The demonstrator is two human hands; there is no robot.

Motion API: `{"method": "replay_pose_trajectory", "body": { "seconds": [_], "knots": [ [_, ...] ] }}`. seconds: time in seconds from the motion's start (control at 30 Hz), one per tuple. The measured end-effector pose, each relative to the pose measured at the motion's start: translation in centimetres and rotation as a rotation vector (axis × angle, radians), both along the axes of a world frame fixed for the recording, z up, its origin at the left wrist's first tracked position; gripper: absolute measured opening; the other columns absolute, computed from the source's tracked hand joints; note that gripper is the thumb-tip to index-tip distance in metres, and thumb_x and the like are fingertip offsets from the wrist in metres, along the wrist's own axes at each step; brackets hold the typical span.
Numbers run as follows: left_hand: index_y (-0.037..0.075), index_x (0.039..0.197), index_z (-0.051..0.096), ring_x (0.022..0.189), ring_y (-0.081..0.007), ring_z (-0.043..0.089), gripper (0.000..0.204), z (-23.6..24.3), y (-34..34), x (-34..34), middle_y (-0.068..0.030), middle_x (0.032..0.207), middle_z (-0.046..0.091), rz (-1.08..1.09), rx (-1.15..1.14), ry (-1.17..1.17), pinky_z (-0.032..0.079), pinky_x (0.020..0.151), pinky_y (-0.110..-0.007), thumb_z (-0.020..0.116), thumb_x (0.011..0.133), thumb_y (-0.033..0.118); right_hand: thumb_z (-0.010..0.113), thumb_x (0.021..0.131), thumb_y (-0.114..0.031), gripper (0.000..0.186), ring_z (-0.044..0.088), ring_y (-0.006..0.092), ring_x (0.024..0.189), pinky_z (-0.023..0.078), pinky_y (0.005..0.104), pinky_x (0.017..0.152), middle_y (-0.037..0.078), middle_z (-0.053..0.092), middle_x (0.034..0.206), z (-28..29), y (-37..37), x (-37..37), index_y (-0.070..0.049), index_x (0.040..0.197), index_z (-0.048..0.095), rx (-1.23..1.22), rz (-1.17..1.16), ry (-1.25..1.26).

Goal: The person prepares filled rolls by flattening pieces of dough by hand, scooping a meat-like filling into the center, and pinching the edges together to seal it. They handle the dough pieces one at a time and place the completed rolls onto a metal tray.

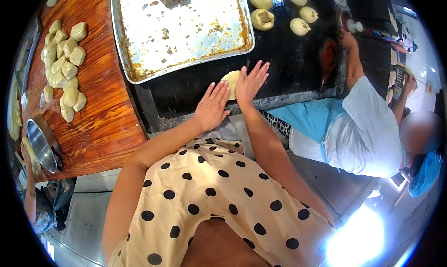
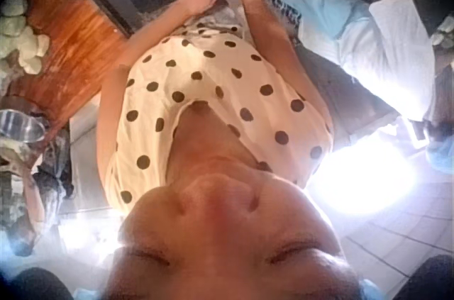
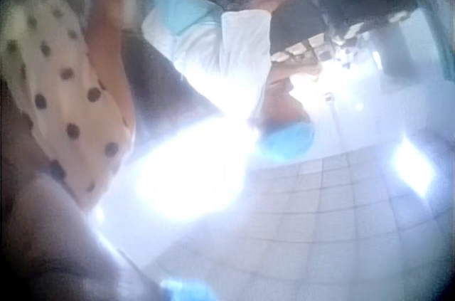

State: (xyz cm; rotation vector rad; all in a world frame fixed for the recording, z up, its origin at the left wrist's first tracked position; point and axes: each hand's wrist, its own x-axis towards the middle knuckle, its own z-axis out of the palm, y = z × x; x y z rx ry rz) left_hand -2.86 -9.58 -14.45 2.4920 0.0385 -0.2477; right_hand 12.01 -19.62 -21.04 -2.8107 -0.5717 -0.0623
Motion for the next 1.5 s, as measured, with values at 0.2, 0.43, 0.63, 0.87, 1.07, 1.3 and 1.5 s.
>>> {"method": "replay_pose_trajectory", "body": {
  "seconds": [0.2,0.43,0.63,0.87,1.07,1.3,1.5],
  "knots": [
    [-0.007,0.15,0.022,0.15,-0.0315,0.013,0.083,0.3,0.9,0.1,-0.0203,0.16,0.017,-0.118,0.091,0.083,0.008,0.123,-0.045,0.057,0.093,0.042,0.043,0.101,-0.037,0.066,0.014,0.0419,0.148,0.008,0.0516,0.12,0.03,0.017,0.157,0.1,-0.8,0.5,0.004,0.15,0.026,-0.015,0.01,0.069],
    [-0.006,0.152,0.014,0.151,-0.032,0.01,0.091,-0.8,1.9,0.1,-0.0199,0.161,0.014,-0.07,0.105,0.119,0.006,0.123,-0.045,0.062,0.091,0.042,0.041,0.102,-0.041,0.067,0.011,0.0405,0.149,0.006,0.0501,0.121,0.029,0.016,0.158,0.4,1.5,2.5,0.002,0.152,0.026,-0.03,0.024,0.012],
    [-0.006,0.149,0.025,0.147,-0.037,0.021,0.081,-0.3,3.0,-0.6,-0.0258,0.156,0.024,0.074,-0.023,0.026,0.016,0.121,-0.047,0.067,0.088,0.029,0.047,0.101,-0.032,0.056,0.024,0.0394,0.145,0.018,0.0462,0.119,0.026,0.026,0.156,1.1,-0.2,3.0,0.002,0.145,0.039,0.202,-0.045,0.166],
    [-0.001,0.121,0.06,0.117,-0.0368,0.057,0.035,1.6,4.0,-1.5,-0.0196,0.133,0.056,0.373,-0.407,-0.016,0.047,0.101,-0.042,0.062,0.091,0.017,0.076,0.083,-0.029,0.049,0.06,0.0223,0.097,0.052,0.035,0.082,0.012,0.059,0.113,2.1,-4.0,-0.4,-0.002,0.12,0.058,0.403,-0.177,0.531],
    [0.002,0.117,0.065,0.109,-0.0344,0.063,0.026,3.1,5.6,0.6,-0.0157,0.126,0.061,0.449,-0.574,-0.073,0.052,0.091,-0.039,0.059,0.094,0.013,0.084,0.072,-0.022,0.035,0.062,0.0244,0.069,0.051,0.0344,0.068,0.007,0.064,0.077,5.0,-4.3,2.3,-0.004,0.095,0.065,0.054,0.277,0.561],
    [0.004,0.132,0.058,0.12,-0.0207,0.057,0.047,3.5,9.4,0.5,-0.0099,0.131,0.059,0.615,-1.242,0.113,0.04,0.108,-0.038,0.045,0.104,0.039,0.074,0.08,-0.009,0.024,0.059,0.0107,0.076,0.051,0.0275,0.074,0.005,0.066,0.086,16.8,2.8,0.9,-0.003,0.1,0.062,0.097,0.578,1.135],
    [-0.001,0.143,0.043,0.131,-0.0313,0.05,0.077,7.2,13.1,-2.0,-0.0224,0.14,0.051,0.664,-2.249,0.165,0.038,0.111,-0.044,0.032,0.1,0.062,0.074,0.086,-0.012,0.035,0.064,0.0134,0.096,0.051,0.0281,0.087,0.006,0.068,0.107,17.0,12.5,3.9,0.0,0.116,0.06,0.658,0.309,1.338]
  ]
}}
